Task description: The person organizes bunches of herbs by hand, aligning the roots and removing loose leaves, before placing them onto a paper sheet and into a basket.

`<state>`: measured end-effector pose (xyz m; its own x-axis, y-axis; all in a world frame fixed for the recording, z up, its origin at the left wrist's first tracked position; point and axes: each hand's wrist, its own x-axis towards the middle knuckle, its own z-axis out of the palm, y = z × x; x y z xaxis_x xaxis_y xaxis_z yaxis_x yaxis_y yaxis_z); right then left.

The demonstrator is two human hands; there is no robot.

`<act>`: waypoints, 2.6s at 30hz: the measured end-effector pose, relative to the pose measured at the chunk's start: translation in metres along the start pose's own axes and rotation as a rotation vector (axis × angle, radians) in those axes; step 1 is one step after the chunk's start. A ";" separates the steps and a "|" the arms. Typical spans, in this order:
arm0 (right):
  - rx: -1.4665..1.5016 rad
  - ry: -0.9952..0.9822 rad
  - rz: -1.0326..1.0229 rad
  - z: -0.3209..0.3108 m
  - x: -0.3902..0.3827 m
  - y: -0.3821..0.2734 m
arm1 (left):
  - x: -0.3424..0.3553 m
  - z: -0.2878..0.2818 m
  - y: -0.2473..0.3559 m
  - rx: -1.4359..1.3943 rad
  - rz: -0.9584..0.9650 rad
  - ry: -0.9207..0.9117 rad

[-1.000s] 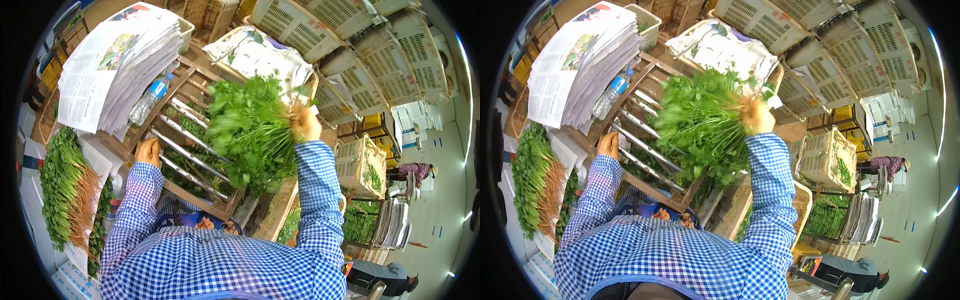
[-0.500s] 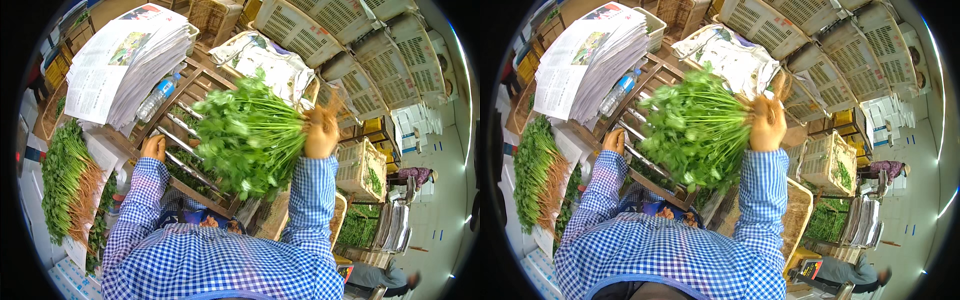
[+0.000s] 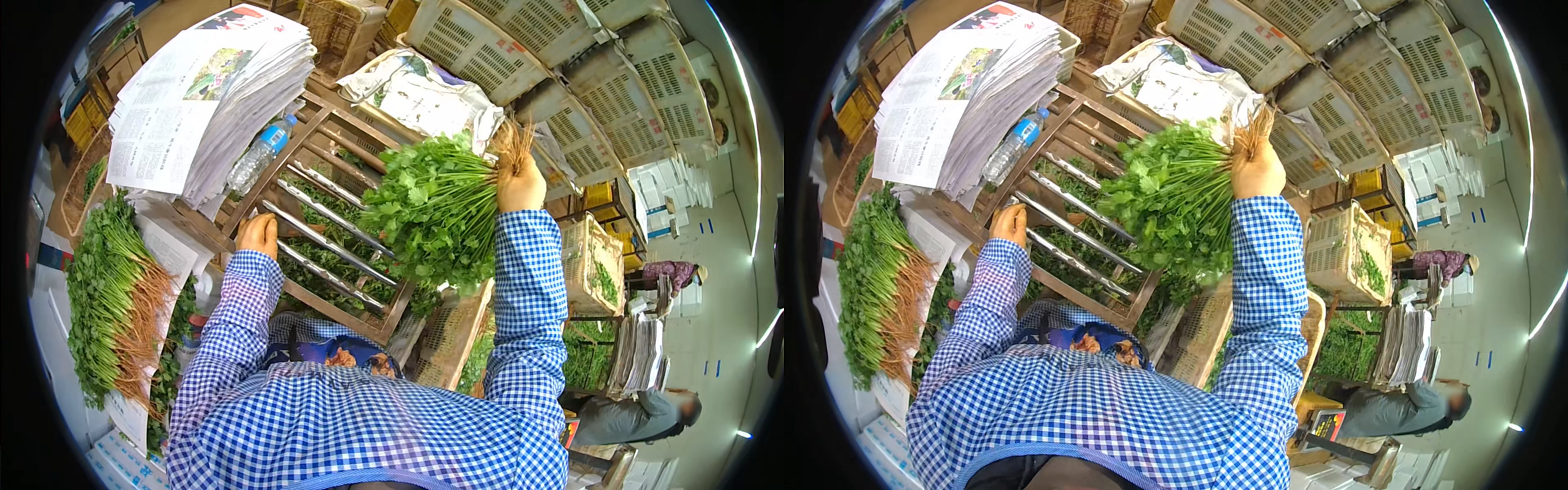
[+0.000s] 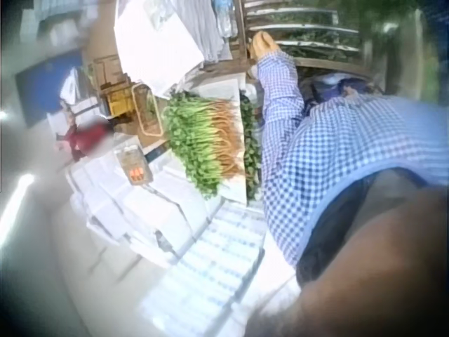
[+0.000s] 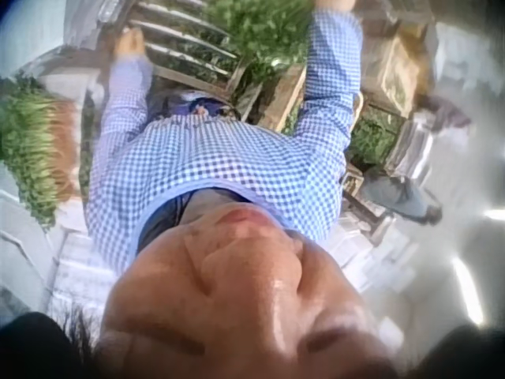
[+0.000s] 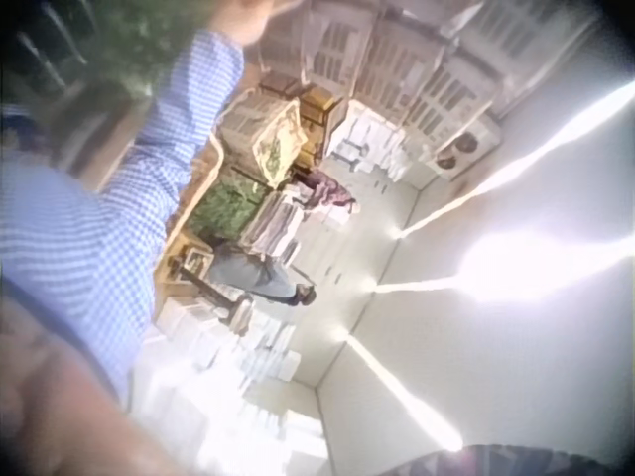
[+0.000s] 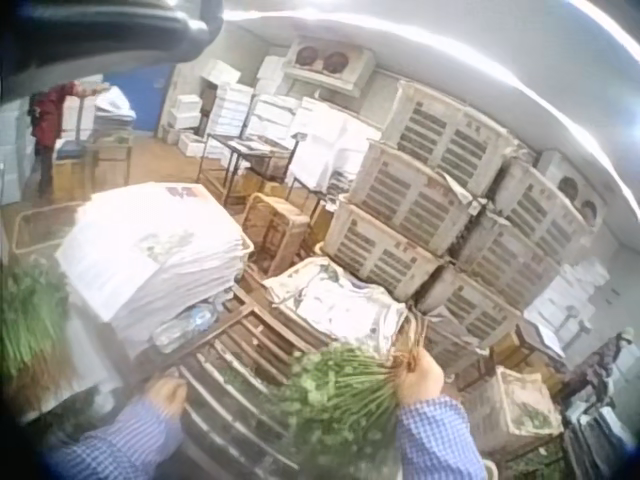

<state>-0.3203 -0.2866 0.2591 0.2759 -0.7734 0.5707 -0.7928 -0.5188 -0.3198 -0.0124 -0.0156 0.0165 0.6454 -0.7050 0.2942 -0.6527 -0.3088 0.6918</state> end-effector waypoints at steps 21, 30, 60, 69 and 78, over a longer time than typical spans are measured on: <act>0.168 -0.765 0.310 0.167 -0.099 -0.049 | 0.055 -0.092 0.071 -0.639 -0.034 -0.371; 0.007 -0.701 0.187 0.155 -0.103 -0.057 | 0.039 -0.040 0.130 0.239 0.404 -0.483; 0.765 -0.370 0.675 0.063 -0.204 -0.017 | 0.104 -0.043 0.089 -0.233 0.130 -0.534; 0.618 -0.456 0.263 0.146 -0.114 -0.068 | 0.025 0.036 0.099 0.313 0.184 -0.628; 0.184 -0.688 -0.188 0.158 -0.113 -0.111 | -0.001 0.064 0.056 0.086 0.295 -0.169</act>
<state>-0.1781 -0.1989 0.1104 0.7247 -0.6876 0.0443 -0.6113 -0.6713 -0.4191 -0.0753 -0.0726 0.0132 0.3537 -0.8652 0.3554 -0.8372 -0.1234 0.5328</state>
